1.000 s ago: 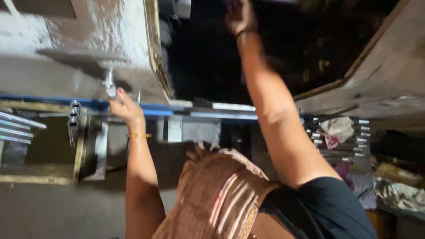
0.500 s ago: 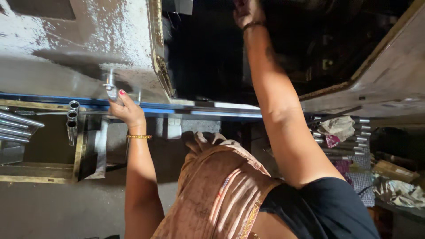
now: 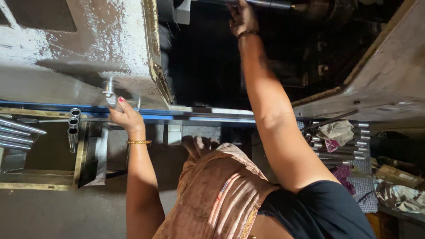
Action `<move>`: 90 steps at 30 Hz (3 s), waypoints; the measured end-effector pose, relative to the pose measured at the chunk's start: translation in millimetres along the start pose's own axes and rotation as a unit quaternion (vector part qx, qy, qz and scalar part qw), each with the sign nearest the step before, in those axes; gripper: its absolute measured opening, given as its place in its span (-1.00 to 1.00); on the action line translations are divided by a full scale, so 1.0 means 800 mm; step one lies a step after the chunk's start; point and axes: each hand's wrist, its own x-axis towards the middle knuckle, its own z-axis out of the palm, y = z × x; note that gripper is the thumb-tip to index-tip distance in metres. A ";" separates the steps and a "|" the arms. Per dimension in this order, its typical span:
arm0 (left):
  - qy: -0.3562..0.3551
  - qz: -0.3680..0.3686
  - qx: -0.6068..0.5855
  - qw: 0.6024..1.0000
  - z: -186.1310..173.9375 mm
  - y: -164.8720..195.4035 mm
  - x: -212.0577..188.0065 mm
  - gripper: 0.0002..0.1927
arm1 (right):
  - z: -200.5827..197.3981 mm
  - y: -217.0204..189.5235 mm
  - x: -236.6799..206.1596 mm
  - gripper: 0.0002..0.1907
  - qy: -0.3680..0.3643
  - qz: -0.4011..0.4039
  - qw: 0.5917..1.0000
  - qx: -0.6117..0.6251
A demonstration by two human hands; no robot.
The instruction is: The person inspects and wipes metal rods with a cloth, then places them into a bin. They open a machine door, insert a rod into the machine, and remove it. The person repeats this process with several rods, organizing them in the bin.
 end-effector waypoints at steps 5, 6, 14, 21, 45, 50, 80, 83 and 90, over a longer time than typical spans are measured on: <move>0.005 0.025 -0.014 1.000 0.003 0.003 0.002 -0.73 | 0.002 0.000 -0.002 -0.18 0.031 -0.005 0.999 -0.039; 0.004 0.024 -0.015 1.000 0.003 0.002 0.002 -0.73 | 0.002 0.000 -0.003 -0.13 0.035 -0.004 0.999 -0.041; 0.008 0.013 -0.014 1.000 0.002 -0.004 0.004 -0.74 | -0.007 0.007 0.003 -0.05 0.060 -0.042 0.995 -0.066; 0.030 -0.005 -0.017 0.999 0.003 0.003 0.004 -0.72 | -0.015 0.021 0.028 -0.08 0.051 -0.045 0.998 -0.006; 0.046 0.006 0.022 0.999 0.005 0.008 0.006 -0.67 | -0.034 0.037 0.052 -0.71 -0.013 -0.054 0.987 0.149; 0.058 0.015 0.022 0.998 0.006 0.006 0.004 -0.68 | -0.048 0.041 0.061 -0.71 -0.019 0.010 0.987 0.156; 0.010 0.049 0.064 0.997 0.004 0.030 0.014 -0.75 | -0.085 0.112 -0.079 -0.79 0.118 -0.106 0.978 -0.132; 0.000 0.081 0.023 0.996 0.003 0.032 0.018 -0.74 | -0.084 0.133 -0.117 -0.77 0.080 -0.198 0.961 -0.177; -0.054 0.027 -0.037 0.998 -0.002 0.025 0.023 -0.70 | -0.125 0.159 -0.221 -0.67 0.046 -0.244 0.955 -0.161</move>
